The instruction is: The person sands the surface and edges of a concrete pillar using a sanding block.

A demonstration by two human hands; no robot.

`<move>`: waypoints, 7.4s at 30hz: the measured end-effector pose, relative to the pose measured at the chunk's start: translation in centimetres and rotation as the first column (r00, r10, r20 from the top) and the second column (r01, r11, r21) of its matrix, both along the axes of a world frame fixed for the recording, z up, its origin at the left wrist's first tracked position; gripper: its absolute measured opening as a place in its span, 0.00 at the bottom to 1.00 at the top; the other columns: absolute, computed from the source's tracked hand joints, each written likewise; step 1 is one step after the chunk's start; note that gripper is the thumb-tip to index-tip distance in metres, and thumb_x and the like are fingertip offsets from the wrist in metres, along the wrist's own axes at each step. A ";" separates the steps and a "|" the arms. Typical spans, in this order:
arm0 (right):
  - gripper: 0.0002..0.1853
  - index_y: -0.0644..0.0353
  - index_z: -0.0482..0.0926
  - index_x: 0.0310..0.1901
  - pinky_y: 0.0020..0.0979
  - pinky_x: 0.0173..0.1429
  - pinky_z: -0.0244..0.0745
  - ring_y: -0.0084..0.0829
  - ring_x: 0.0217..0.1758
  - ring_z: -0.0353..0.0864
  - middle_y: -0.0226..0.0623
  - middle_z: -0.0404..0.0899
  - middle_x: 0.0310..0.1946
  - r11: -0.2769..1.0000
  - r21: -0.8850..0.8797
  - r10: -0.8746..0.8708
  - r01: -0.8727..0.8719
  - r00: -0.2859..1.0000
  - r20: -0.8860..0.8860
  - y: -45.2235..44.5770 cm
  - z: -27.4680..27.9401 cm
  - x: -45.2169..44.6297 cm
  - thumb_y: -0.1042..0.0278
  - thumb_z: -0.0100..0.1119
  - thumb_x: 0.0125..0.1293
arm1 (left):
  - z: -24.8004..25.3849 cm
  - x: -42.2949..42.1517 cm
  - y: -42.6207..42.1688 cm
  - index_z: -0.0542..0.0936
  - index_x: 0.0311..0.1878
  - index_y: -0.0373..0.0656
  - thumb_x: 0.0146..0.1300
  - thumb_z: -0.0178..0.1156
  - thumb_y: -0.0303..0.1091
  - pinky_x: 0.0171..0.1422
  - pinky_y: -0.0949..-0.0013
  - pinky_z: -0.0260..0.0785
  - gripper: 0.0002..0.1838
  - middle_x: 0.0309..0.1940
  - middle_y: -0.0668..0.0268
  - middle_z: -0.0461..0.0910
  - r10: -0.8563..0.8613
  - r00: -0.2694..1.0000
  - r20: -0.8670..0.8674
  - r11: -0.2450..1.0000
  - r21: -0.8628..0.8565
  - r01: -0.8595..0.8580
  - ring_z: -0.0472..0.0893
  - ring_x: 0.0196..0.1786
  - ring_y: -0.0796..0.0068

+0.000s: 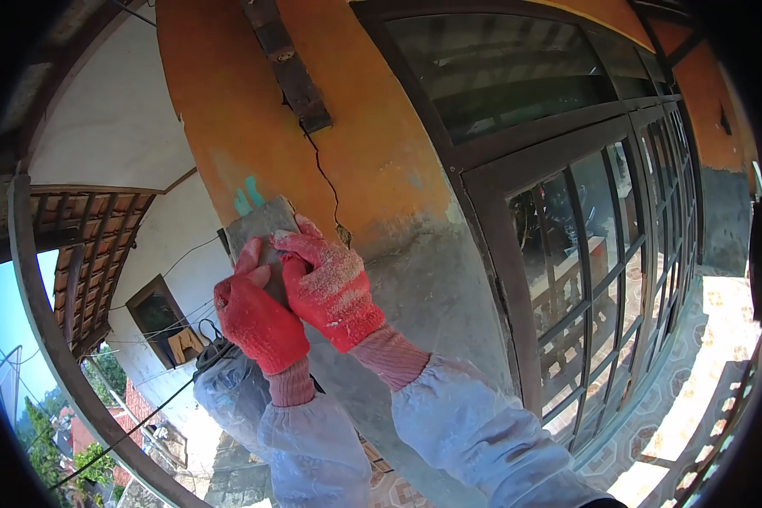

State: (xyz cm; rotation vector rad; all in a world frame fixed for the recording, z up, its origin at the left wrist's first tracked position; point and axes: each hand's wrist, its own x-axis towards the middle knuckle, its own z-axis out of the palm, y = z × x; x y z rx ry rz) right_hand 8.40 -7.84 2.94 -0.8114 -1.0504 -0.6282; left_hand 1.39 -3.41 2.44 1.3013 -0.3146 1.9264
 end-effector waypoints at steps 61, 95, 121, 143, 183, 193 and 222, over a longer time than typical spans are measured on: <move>0.10 0.51 0.85 0.43 0.44 0.48 0.82 0.49 0.45 0.85 0.47 0.84 0.45 0.979 0.122 -0.182 0.161 0.965 0.191 2.4 7.3 0.9 0.73 0.58 0.62 | 6.6 0.0 3.8 0.83 0.47 0.45 0.61 0.67 0.30 0.66 0.65 0.66 0.10 0.62 0.59 0.80 0.829 0.554 0.080 0.490 0.373 -0.788 0.78 0.60 0.63; 0.13 0.52 0.82 0.46 0.46 0.51 0.81 0.51 0.46 0.84 0.50 0.80 0.53 0.962 -0.012 -0.265 0.274 0.942 0.208 0.3 -4.6 -1.1 0.70 0.57 0.59 | -5.6 -0.8 3.8 0.74 0.38 0.42 0.58 0.65 0.25 0.54 0.64 0.74 0.09 0.52 0.59 0.84 -0.239 0.970 0.044 0.962 -0.128 0.243 0.83 0.48 0.64; 0.14 0.52 0.82 0.48 0.47 0.52 0.80 0.55 0.50 0.82 0.53 0.75 0.59 0.960 -0.134 -0.216 0.246 0.955 0.203 1.0 -1.7 -2.6 0.63 0.58 0.61 | -2.6 -3.3 5.2 0.83 0.36 0.45 0.54 0.72 0.36 0.53 0.63 0.72 0.10 0.41 0.63 0.87 0.530 0.847 -0.037 0.822 0.268 -0.502 0.82 0.43 0.62; 0.16 0.52 0.83 0.49 0.43 0.50 0.82 0.55 0.51 0.84 0.60 0.78 0.57 0.984 -0.011 -0.172 0.178 0.962 0.214 1.7 -9.2 -1.0 0.73 0.64 0.58 | -8.7 -1.6 5.1 0.76 0.35 0.43 0.55 0.71 0.30 0.49 0.63 0.73 0.11 0.44 0.60 0.87 -0.041 0.999 0.010 0.994 -0.098 0.042 0.81 0.41 0.60; 0.46 0.54 0.68 0.67 0.57 0.61 0.71 0.62 0.66 0.68 0.55 0.65 0.66 0.583 -0.070 -0.661 0.809 0.523 0.538 1.5 -3.1 -2.8 0.43 0.74 0.48 | -6.0 -6.2 -0.2 0.77 0.64 0.36 0.77 0.49 0.35 0.69 0.69 0.63 0.19 0.63 0.62 0.75 -0.439 0.874 -0.207 0.893 -0.207 0.400 0.73 0.63 0.75; 0.49 0.52 0.62 0.73 0.60 0.68 0.65 0.66 0.68 0.65 0.57 0.56 0.73 0.492 -0.136 -0.714 0.860 0.488 0.502 1.0 2.4 1.9 0.40 0.68 0.53 | -6.6 -7.4 -0.8 0.73 0.67 0.33 0.74 0.50 0.38 0.71 0.66 0.59 0.24 0.62 0.60 0.78 -0.331 0.942 0.055 0.906 -0.261 0.333 0.75 0.62 0.70; 0.37 0.38 0.73 0.64 0.67 0.75 0.48 0.51 0.63 0.69 0.45 0.59 0.70 0.570 -0.040 -0.773 0.821 0.552 0.314 1.6 4.1 0.9 0.46 0.71 0.49 | -19.4 -13.4 -9.2 0.79 0.55 0.23 0.64 0.54 0.38 0.72 0.59 0.62 0.25 0.56 0.45 0.81 -0.133 0.987 -0.093 0.883 -0.463 0.076 0.78 0.63 0.54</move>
